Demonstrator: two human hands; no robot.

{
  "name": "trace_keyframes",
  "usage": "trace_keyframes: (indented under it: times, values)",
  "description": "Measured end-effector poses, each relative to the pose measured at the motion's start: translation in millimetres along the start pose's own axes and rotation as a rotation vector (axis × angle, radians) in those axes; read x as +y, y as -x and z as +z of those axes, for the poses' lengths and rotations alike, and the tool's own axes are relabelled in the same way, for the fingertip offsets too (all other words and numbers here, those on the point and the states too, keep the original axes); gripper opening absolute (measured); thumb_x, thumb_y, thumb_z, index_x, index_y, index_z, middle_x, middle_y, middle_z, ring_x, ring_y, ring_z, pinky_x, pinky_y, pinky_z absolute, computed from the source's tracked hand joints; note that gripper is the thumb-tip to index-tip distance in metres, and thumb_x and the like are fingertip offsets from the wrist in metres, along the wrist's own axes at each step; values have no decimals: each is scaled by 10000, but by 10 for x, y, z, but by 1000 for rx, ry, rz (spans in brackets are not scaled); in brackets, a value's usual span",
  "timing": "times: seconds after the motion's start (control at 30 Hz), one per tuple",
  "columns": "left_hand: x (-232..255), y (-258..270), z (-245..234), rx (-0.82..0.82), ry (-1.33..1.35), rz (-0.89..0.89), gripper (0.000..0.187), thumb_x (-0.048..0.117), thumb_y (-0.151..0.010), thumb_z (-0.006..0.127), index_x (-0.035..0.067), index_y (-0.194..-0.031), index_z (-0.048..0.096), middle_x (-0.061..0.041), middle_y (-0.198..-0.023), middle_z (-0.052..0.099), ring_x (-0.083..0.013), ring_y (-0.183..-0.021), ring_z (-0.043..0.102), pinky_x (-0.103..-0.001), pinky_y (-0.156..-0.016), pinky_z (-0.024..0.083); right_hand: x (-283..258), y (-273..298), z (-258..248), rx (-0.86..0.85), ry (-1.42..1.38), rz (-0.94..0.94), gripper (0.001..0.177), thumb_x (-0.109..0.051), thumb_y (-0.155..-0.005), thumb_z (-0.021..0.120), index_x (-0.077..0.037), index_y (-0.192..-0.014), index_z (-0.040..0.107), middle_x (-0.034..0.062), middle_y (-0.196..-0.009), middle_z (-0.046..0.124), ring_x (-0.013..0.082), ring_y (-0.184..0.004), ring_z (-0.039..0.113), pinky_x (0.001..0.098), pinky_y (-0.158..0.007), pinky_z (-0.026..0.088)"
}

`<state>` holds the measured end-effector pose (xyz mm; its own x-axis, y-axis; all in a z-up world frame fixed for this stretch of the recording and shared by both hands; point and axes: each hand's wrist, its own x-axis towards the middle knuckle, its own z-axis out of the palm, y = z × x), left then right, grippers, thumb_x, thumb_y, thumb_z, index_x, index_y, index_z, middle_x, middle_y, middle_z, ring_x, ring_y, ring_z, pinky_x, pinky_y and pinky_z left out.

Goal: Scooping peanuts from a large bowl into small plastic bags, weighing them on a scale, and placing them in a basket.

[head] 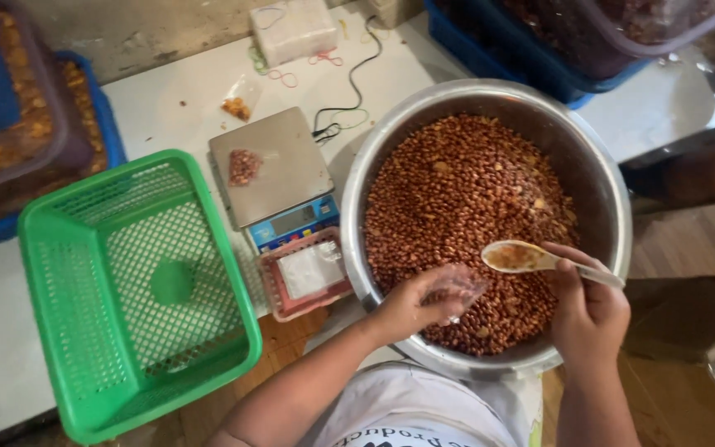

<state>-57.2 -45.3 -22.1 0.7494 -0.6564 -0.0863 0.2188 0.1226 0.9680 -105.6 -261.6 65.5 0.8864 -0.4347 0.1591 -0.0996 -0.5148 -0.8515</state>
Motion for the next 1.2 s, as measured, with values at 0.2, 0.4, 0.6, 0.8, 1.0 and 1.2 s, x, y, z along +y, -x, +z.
trace_keyframes:
  times: [0.2,0.4,0.6,0.8,1.0,1.2]
  values:
    - [-117,87,-998,639,93,569,198,245,-1073,545,91,-1115,663,-152,-1128,746,-278,-1095,724,-428,-1061,564,394,4,-1,18,-52,127,211,-203,-1167,588,-84,-1260,735,7,-785,586,68,-732,518,214,-705,425]
    - [-403,239,-2377,971,-1354,135,317,69,-912,662,163,-1196,768,-158,-1677,203,-485,-1474,335,-538,-1176,386,527,51,48,-34,-131,166,227,-196,-1184,566,-54,-1271,721,12,-834,583,70,-747,480,210,-691,406]
    - [83,-28,-2515,913,-1474,-185,993,703,-954,524,51,-1617,173,-113,-1688,243,-282,-1563,181,-660,-1210,83,564,65,93,-70,-162,148,233,-172,-1187,549,-29,-1282,707,34,-837,584,94,-752,490,215,-694,394]
    - [678,-95,-1335,832,-28,687,528,-106,-982,651,78,-1417,415,-67,-876,689,-241,-810,768,-279,-696,674,653,65,81,-52,-129,210,250,-230,-1176,569,-57,-1274,721,29,-897,633,74,-815,537,202,-749,449]
    - [216,-104,-650,386,684,112,305,263,-1065,523,60,-1271,619,-151,-1173,710,-313,-1068,696,-496,-901,636,543,69,96,-54,-155,201,252,-225,-1167,559,-52,-1242,725,18,-846,599,76,-770,506,204,-706,412]
    - [-263,-54,-314,119,732,29,415,55,-1000,565,98,-1404,477,-214,-1333,647,-340,-1192,660,-578,-1024,542,636,71,16,-17,-115,218,256,-239,-1152,569,-62,-1239,732,29,-830,622,80,-758,533,207,-683,420]
